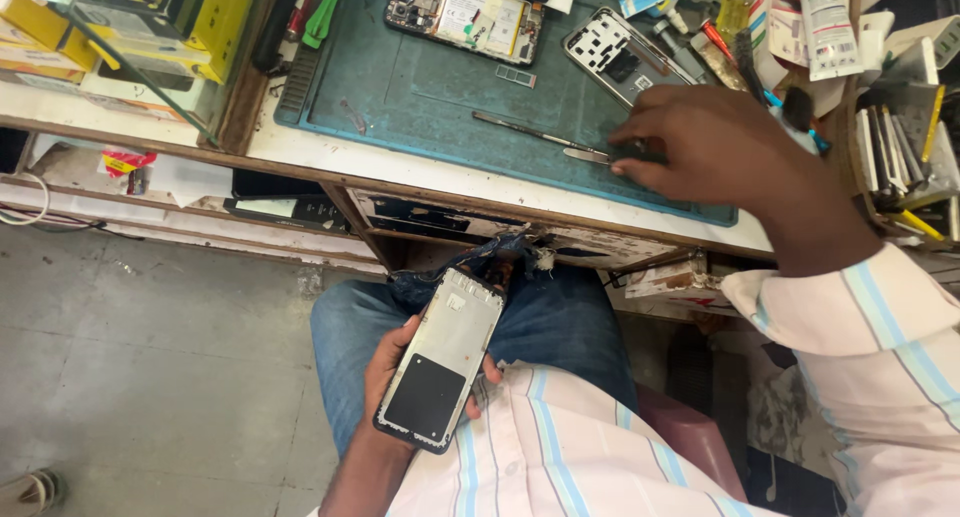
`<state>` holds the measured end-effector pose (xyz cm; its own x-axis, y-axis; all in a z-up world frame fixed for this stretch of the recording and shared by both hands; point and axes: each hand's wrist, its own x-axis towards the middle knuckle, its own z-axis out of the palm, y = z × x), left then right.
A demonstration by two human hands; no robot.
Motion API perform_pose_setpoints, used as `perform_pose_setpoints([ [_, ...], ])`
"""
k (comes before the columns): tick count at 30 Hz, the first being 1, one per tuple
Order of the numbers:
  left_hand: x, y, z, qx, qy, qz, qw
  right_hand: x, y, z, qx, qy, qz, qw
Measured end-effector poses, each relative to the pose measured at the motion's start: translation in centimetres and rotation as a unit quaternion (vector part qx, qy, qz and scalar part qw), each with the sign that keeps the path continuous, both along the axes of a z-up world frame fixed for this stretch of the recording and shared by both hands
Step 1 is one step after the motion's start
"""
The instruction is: The person uses tweezers to remove a small component from the back of a disassembled smartphone. They then use their fingers to peel off a black adhesive strip from the device's frame.
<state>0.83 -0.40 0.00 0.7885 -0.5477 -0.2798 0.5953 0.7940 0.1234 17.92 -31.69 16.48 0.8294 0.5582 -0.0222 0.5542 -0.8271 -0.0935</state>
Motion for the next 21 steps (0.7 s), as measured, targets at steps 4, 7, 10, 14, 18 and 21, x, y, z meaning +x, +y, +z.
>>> perform_pose_setpoints([
  [4,-0.1,-0.2,0.1,0.006,0.004,0.003,1.000,0.0,1.0,-0.4,-0.036,-0.027,-0.036,0.998],
  [7,-0.3,-0.1,0.0,0.005,0.012,0.003,1.000,0.3,1.4,-0.6,-0.017,-0.013,-0.057,0.998],
  [10,-0.4,0.2,-0.2,0.005,0.017,-0.004,1.000,0.3,1.4,-0.7,-0.003,0.006,-0.080,0.997],
  [14,-0.4,0.4,-0.3,0.007,0.005,-0.022,1.000,-0.1,1.2,-1.3,0.001,-0.001,-0.091,0.996],
  [18,-0.3,0.1,-0.2,0.012,0.028,-0.022,0.999,-0.4,0.5,-1.9,0.080,-0.023,-0.059,0.995],
  [21,-0.3,0.0,-0.1,0.018,0.021,-0.013,1.000,-0.5,-0.4,-2.2,0.133,-0.017,-0.059,0.989],
])
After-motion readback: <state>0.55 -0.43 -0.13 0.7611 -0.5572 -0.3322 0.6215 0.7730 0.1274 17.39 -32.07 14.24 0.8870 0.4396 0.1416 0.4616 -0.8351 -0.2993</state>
